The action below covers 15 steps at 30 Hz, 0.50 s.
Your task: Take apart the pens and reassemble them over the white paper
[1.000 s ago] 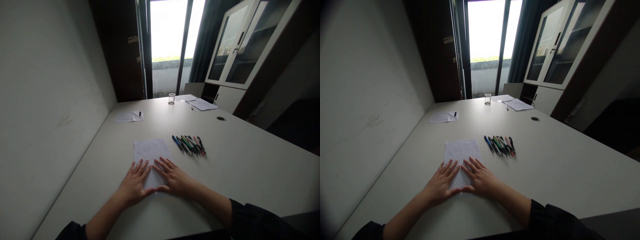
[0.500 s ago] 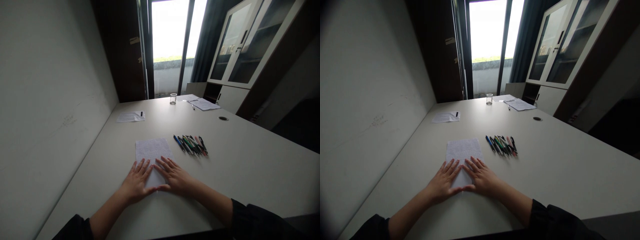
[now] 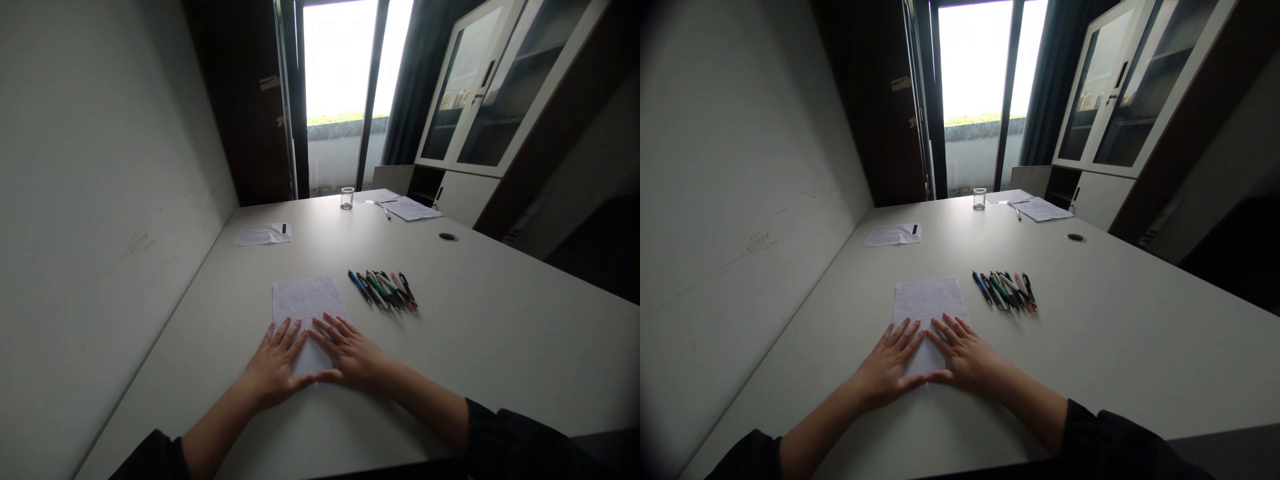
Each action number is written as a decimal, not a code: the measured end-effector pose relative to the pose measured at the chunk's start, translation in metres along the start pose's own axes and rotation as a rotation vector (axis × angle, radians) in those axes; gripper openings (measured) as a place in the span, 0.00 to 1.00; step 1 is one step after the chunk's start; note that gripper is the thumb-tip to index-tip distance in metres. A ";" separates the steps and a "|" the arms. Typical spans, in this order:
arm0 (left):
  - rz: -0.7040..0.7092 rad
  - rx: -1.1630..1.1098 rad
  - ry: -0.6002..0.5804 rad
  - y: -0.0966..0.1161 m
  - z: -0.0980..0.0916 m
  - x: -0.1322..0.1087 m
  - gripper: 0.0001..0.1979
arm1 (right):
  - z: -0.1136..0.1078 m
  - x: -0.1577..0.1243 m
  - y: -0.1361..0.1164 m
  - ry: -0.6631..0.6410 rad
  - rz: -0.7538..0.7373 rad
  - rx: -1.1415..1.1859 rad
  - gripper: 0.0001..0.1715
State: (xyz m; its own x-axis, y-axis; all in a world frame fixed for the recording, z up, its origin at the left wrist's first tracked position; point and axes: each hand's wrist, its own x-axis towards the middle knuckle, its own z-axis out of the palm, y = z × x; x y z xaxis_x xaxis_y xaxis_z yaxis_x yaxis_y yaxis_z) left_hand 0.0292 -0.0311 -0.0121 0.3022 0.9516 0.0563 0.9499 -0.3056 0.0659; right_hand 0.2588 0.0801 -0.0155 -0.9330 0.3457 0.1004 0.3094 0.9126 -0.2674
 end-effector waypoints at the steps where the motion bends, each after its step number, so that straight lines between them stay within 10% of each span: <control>1: 0.001 -0.001 0.004 0.000 0.000 0.000 0.42 | 0.000 0.000 0.000 0.006 -0.001 0.000 0.51; 8: 0.033 -0.039 0.081 -0.002 0.002 -0.003 0.41 | -0.005 -0.002 -0.003 0.090 -0.016 -0.025 0.46; 15: -0.003 -0.329 0.524 0.015 -0.039 -0.022 0.14 | -0.025 -0.008 -0.024 0.474 -0.081 -0.066 0.18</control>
State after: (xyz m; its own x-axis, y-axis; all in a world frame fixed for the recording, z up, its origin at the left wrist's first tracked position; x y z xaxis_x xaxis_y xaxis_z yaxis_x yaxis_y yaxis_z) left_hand 0.0335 -0.0573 0.0266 0.1412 0.8346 0.5324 0.8510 -0.3771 0.3655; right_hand 0.2636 0.0610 0.0141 -0.7724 0.3204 0.5484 0.2647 0.9473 -0.1805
